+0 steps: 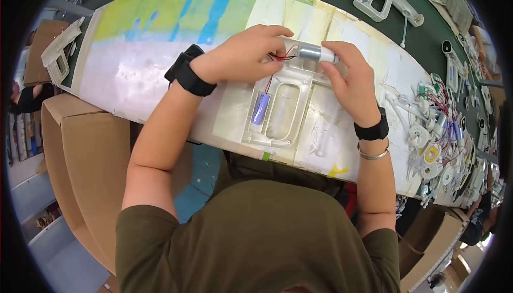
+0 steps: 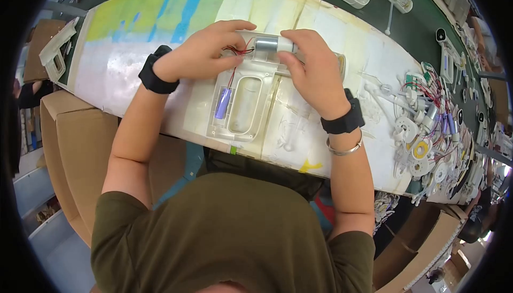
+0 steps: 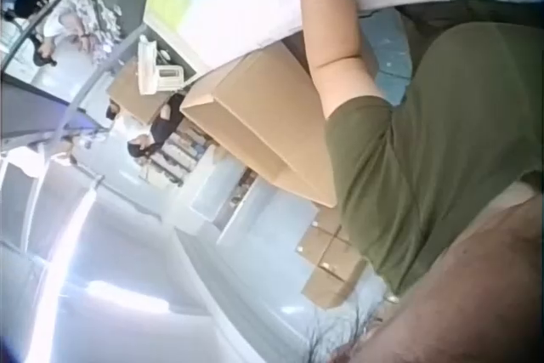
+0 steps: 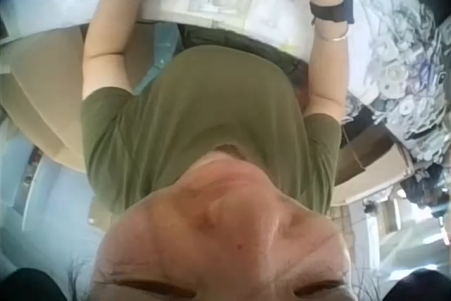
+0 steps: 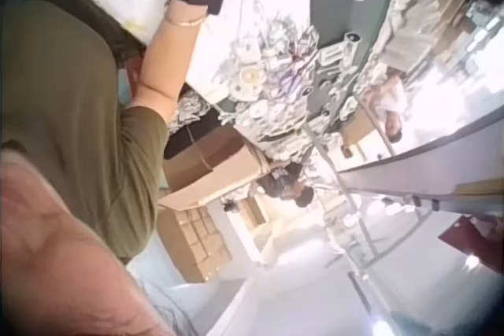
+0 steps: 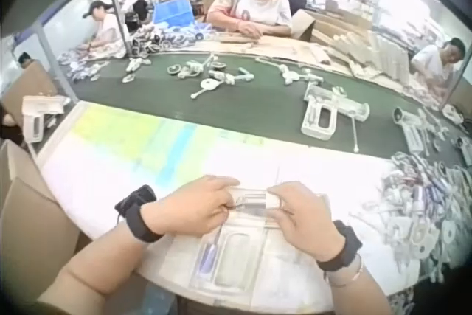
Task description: Assembling the internal electronic components and plastic housing parts of a toy gun on an assembly line.
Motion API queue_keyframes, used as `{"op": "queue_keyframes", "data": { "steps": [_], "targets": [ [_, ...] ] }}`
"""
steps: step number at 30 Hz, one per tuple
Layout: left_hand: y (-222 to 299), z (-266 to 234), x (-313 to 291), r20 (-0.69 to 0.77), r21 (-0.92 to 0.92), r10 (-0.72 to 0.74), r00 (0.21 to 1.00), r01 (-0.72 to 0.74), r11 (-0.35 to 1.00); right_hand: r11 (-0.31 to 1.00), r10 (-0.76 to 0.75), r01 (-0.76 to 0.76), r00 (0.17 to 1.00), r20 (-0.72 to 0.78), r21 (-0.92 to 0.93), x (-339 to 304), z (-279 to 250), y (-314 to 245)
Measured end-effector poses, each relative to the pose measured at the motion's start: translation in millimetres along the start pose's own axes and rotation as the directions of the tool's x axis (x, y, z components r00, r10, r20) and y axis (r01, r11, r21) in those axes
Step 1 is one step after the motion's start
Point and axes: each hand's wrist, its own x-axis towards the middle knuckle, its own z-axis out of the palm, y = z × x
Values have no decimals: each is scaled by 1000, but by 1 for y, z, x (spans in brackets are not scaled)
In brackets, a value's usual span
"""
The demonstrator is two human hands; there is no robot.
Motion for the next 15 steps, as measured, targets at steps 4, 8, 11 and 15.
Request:
{"op": "queue_keyframes", "data": {
  "steps": [4, 8, 11, 15],
  "targets": [
    [-6, -13, 1, 152, -512, -20, 988, 96, 854, 998, 47, -46, 998, -37, 36, -3, 4, -1],
    [-5, -3, 4, 66, -188, 24, 998, -11, 982, 999, 47, -47, 999, -1, -24, -8, 9, 2],
    [4, -2, 8, 57, 77, 12, 998, -16, 997, 992, -58, 54, 998, -28, -112, -9, 12, 2],
    [8, -7, 14, 101, 159, -87, 991, 70, 985, 975, -20, 20, 1000, -1, -223, -13, 14, 0]
  ]
}}
